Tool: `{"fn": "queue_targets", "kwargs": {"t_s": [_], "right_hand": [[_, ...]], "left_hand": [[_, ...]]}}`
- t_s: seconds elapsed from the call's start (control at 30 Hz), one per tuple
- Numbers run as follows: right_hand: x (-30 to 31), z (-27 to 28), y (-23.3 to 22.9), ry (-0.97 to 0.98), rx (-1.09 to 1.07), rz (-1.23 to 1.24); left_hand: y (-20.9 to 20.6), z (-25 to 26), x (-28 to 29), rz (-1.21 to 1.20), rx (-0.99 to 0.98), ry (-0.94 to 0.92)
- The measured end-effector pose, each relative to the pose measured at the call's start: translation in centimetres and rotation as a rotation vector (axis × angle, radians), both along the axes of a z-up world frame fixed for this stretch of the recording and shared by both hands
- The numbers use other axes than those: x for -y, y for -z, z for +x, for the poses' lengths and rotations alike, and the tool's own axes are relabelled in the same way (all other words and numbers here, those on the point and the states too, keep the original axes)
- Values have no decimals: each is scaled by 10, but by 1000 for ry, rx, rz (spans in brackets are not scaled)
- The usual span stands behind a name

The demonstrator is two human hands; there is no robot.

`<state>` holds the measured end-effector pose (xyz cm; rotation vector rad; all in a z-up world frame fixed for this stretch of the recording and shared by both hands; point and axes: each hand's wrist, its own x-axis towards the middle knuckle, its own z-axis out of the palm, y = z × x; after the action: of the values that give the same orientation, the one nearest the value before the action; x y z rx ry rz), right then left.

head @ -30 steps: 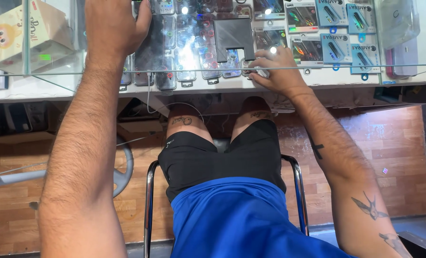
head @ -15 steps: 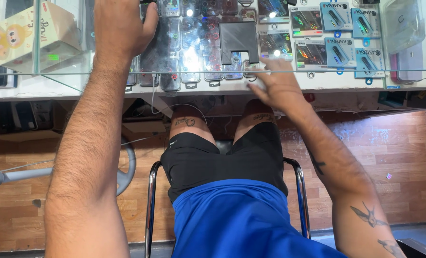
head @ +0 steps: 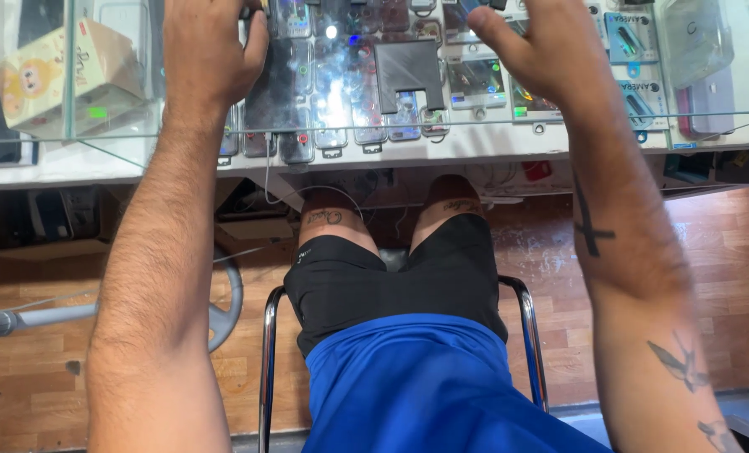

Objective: A person at a mobile repair service desk is inspecting and organizing various phone components and checking a smartphone.

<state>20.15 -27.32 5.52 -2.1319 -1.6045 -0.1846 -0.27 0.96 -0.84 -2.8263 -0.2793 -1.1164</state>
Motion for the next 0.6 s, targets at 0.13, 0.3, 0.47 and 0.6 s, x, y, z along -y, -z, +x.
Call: {"fn": "queue_targets", "kwargs": {"t_s": [0.13, 0.3, 0.47, 0.6], "right_hand": [[-10, -3, -5, 138, -92, -368], [17, 14, 37, 20, 210, -17], [29, 12, 44, -15, 154, 56], [38, 10, 56, -39, 119, 10]], "left_hand": [[-8, -3, 4, -56, 44, 108], [2, -2, -5, -33, 137, -33], [6, -1, -7, -22, 137, -257], [3, -2, -2, 2, 18, -212]]}}
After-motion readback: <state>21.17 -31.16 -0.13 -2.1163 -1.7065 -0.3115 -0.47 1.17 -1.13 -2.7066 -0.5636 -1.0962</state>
